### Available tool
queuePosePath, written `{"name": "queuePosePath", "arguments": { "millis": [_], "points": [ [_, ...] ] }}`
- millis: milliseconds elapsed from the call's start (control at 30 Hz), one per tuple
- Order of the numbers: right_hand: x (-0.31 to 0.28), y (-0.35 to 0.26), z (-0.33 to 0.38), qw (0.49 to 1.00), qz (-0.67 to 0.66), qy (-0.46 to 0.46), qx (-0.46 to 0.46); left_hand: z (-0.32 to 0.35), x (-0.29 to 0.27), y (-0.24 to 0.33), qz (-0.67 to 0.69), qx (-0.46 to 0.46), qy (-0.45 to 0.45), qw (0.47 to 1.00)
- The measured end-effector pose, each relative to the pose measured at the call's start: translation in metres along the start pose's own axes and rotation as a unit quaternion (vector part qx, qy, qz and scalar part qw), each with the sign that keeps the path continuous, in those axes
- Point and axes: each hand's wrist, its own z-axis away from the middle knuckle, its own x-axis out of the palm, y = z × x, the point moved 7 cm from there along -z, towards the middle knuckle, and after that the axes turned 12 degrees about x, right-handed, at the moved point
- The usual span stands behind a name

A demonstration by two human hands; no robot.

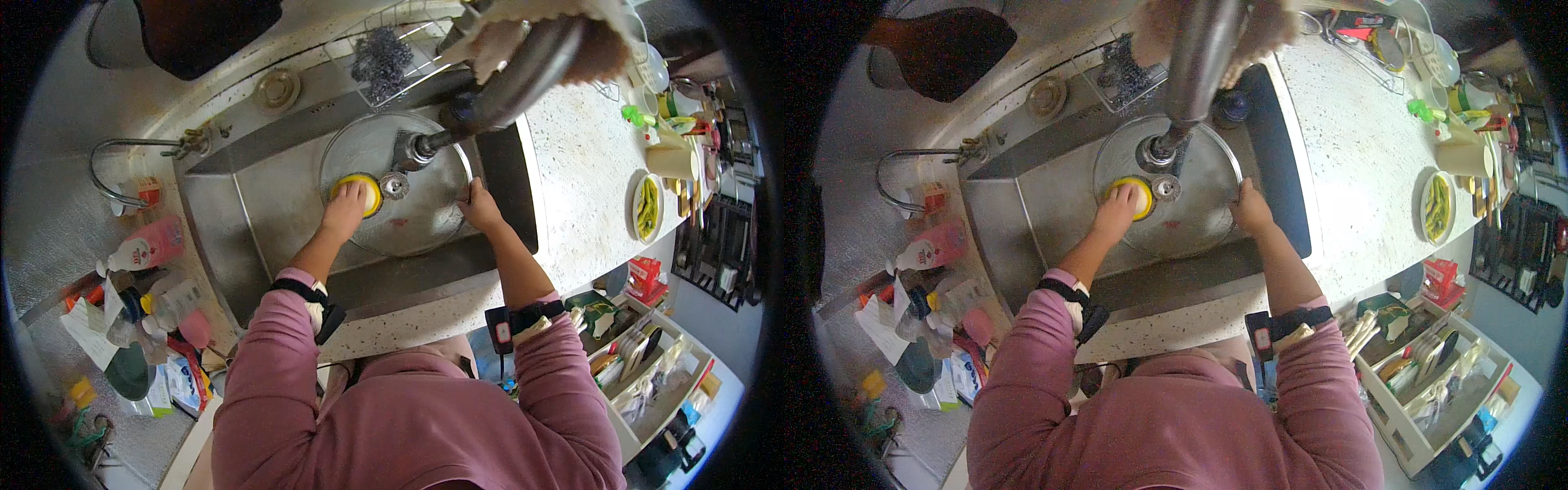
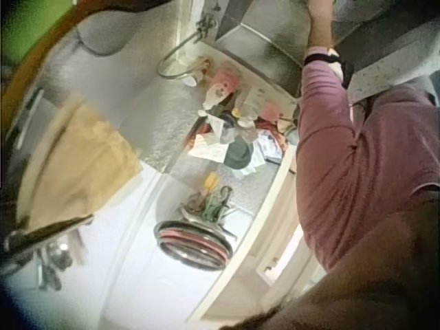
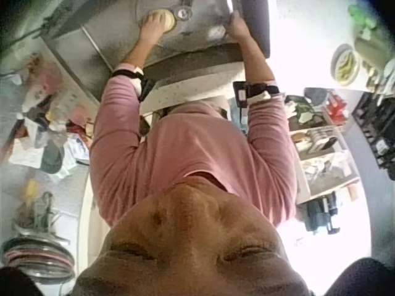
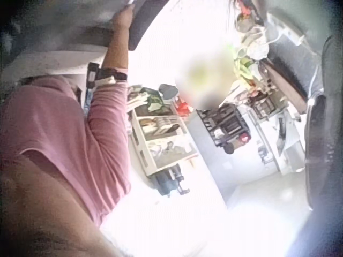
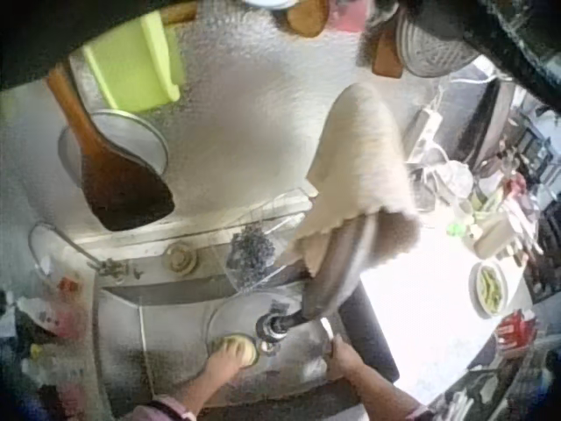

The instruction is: The person washes a frying pan and a glass lid in the kitchen sink using a yellow sponge and running water. They scrub both items thoroughly, rinse them, and place them aside.

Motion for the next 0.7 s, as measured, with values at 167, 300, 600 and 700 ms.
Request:
{"name": "queuePosePath", "arguments": {
  "millis": [167, 300, 600, 700],
  "points": [
    [-0.009, -0.005, 0.01, 0.997, 0.052, 0.006, 0.055, 0.032, 0.03, 0.024, 0.136, 0.002, -0.135, 0.981],
    [-0.019, -0.009, 0.026, 0.998, 0.051, -0.005, 0.025, 0.034, 0.03, 0.029, 0.343, -0.124, -0.093, 0.926],
    [-0.031, -0.01, 0.026, 0.995, 0.032, 0.082, 0.035, 0.077, 0.027, 0.004, 0.798, -0.364, 0.172, 0.449],
    [-0.029, -0.024, 0.004, 0.994, -0.051, 0.092, 0.026, 0.091, 0.021, -0.006, 0.828, -0.364, 0.177, 0.389]
  ]
}}
